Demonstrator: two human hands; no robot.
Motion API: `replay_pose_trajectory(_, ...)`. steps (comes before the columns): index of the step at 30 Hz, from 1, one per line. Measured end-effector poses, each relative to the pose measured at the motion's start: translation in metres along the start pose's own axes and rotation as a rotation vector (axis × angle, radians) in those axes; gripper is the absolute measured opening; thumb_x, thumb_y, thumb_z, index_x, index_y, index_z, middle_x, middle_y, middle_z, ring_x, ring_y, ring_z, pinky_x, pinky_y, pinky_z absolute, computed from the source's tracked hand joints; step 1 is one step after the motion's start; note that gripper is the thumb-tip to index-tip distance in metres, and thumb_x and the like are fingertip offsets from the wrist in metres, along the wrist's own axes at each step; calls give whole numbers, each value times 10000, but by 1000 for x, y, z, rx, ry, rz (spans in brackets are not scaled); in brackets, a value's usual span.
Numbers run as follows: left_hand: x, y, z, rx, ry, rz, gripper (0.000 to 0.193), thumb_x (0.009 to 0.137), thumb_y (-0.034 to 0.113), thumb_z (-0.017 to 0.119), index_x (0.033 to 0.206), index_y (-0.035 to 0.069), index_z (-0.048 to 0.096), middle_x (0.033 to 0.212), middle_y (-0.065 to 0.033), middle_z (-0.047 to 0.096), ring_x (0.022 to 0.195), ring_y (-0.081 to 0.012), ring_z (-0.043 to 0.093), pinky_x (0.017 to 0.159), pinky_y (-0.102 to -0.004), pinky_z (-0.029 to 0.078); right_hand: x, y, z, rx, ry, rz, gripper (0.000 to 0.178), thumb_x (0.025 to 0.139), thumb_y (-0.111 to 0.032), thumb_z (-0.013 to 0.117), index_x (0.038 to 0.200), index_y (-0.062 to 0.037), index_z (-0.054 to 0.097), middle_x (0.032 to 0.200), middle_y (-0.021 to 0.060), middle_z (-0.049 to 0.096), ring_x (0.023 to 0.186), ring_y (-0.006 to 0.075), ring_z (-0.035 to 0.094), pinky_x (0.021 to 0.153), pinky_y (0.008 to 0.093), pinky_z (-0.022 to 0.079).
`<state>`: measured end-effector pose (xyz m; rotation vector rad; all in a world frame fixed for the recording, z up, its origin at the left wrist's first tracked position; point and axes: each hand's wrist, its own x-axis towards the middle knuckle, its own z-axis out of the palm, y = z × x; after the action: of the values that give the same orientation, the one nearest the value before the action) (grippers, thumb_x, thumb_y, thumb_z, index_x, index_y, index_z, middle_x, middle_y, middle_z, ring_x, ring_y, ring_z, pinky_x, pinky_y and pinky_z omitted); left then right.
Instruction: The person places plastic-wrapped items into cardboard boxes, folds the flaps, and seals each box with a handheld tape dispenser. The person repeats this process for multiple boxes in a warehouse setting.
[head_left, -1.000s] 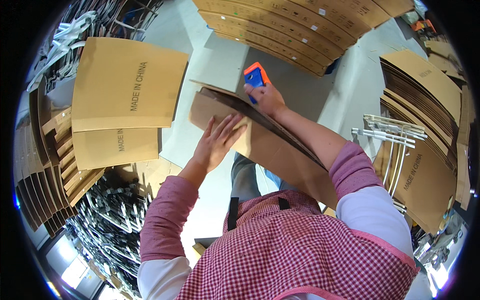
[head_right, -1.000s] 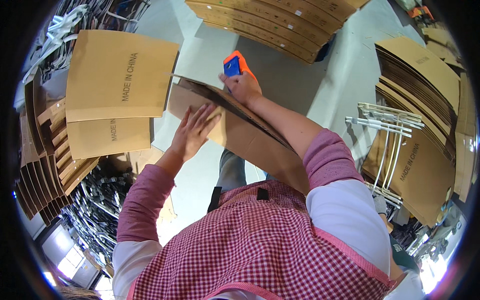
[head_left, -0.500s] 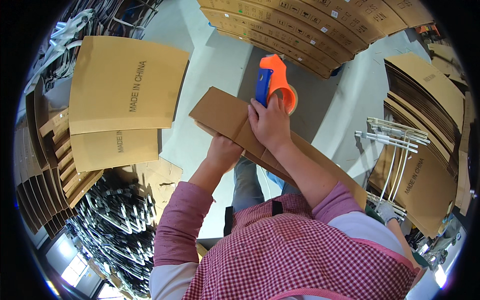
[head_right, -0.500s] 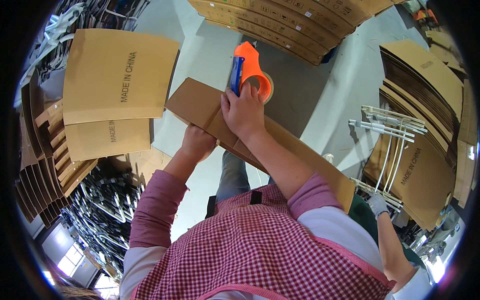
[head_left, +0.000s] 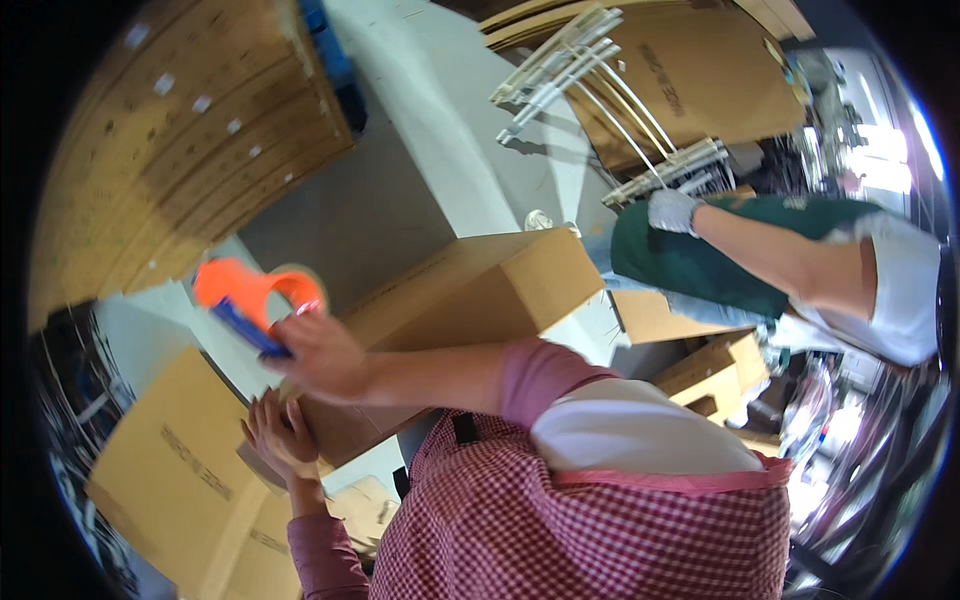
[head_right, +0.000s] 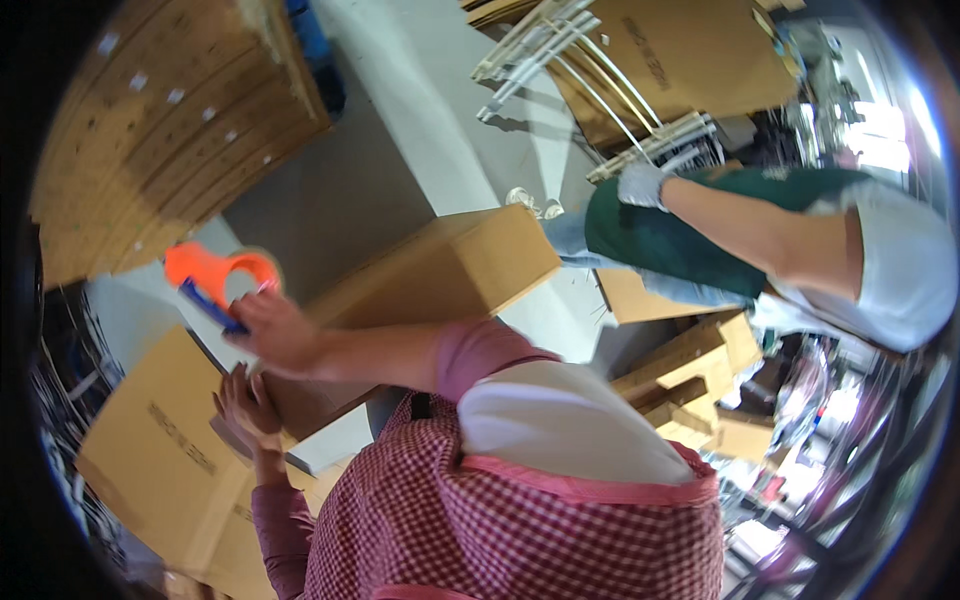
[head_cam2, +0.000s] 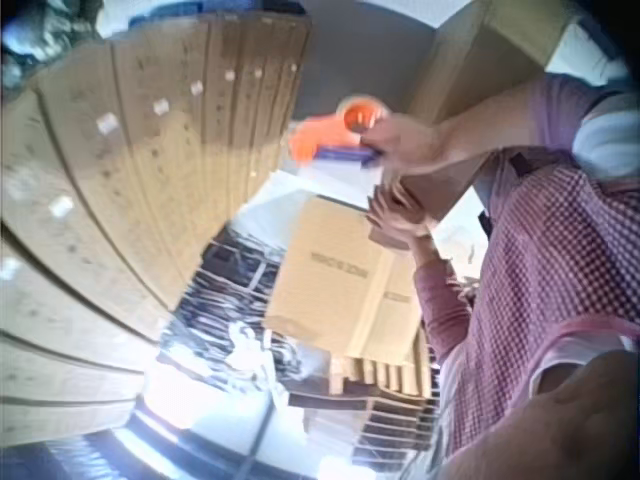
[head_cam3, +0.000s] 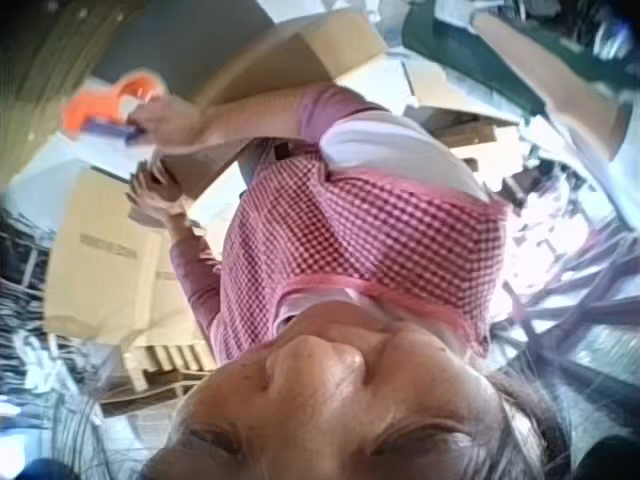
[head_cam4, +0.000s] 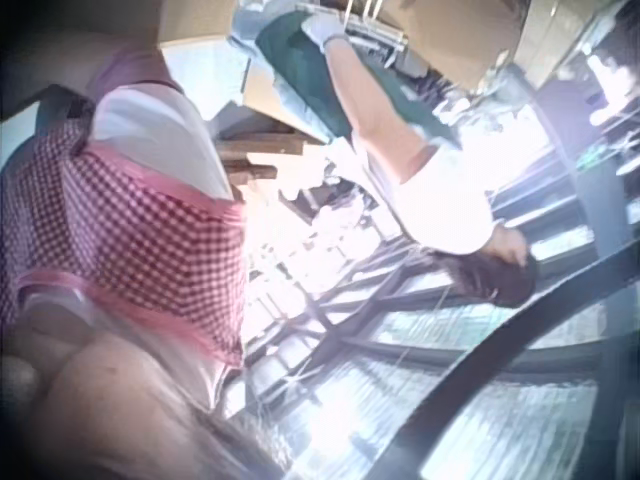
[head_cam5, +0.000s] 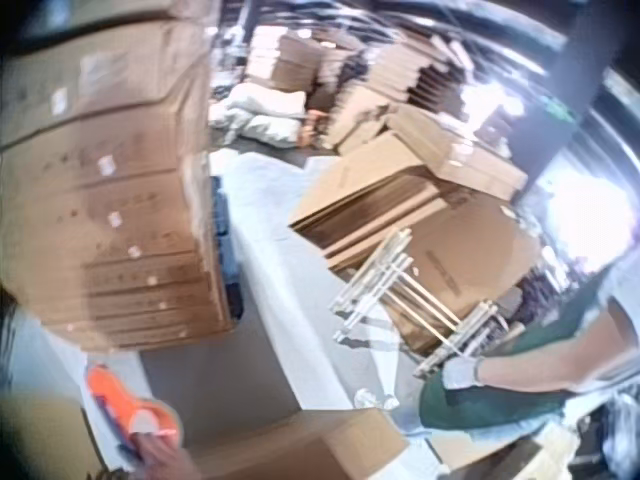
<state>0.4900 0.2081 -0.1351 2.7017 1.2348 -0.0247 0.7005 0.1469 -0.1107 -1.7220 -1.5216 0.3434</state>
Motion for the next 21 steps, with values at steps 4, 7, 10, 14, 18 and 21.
replay_pose_trajectory(4, 7, -4, -2, -97, 6, 35, 382, 980, 407, 528, 1088, 64, 658, 1066, -136, 668, 1084, -342, 578, 1015, -474, 384, -52, 49, -135, -263, 256, 557, 285, 915, -337, 659, 1127, -147, 655, 956, 128, 528, 916, 329, 545, 784, 418, 430)
replay_pose_trajectory(7, 11, 6, -13, -30, -93, 52, 397, 976, 421, 520, 1093, 60, 637, 1085, -147, 650, 1053, -353, 572, 993, -475, 392, -126, 86, -176, -839, 371, 403, 496, 730, -207, 711, 1219, -289, 693, 950, 93, 529, 902, 306, 549, 764, 434, 442)
replay_pose_trajectory(10, 28, 37, -28, -20, -293, 172, 613, 916, 525, 558, 1290, 39, 531, 1237, -218, 578, 1154, -405, 521, 1034, -521, 363, -163, 112, -159, -784, 148, 332, 502, 826, -195, 625, 1316, -300, 615, 979, 59, 534, 950, 263, 538, 872, 417, 457)
replay_pose_trajectory(14, 46, 128, -35, 66, -559, 554, 1096, 721, 616, 734, 1514, 54, 228, 1482, -262, 328, 1364, -421, 324, 1104, -547, 305, -152, 124, -147, -858, 196, 423, 569, 841, -151, 584, 1380, -332, 555, 973, 51, 532, 927, 235, 537, 832, 384, 465)
replay_pose_trajectory(18, 45, 212, -13, -61, -318, 927, 1236, 619, 555, 817, 1546, 69, 160, 1521, -326, 221, 1402, -478, 242, 1078, -637, 270, -140, 89, -177, -807, 158, 466, 684, 838, -79, 559, 1488, -243, 420, 971, 67, 556, 900, 231, 559, 804, 351, 457)
replay_pose_trajectory(21, 36, 226, -4, 19, -397, 886, 1258, 597, 494, 825, 1553, 82, 119, 1508, -336, 224, 1365, -500, 288, 1052, -643, 306, -165, 36, -193, -651, 209, 601, 700, 840, -95, 576, 1502, -67, 351, 1009, 87, 590, 907, 243, 574, 845, 358, 447)
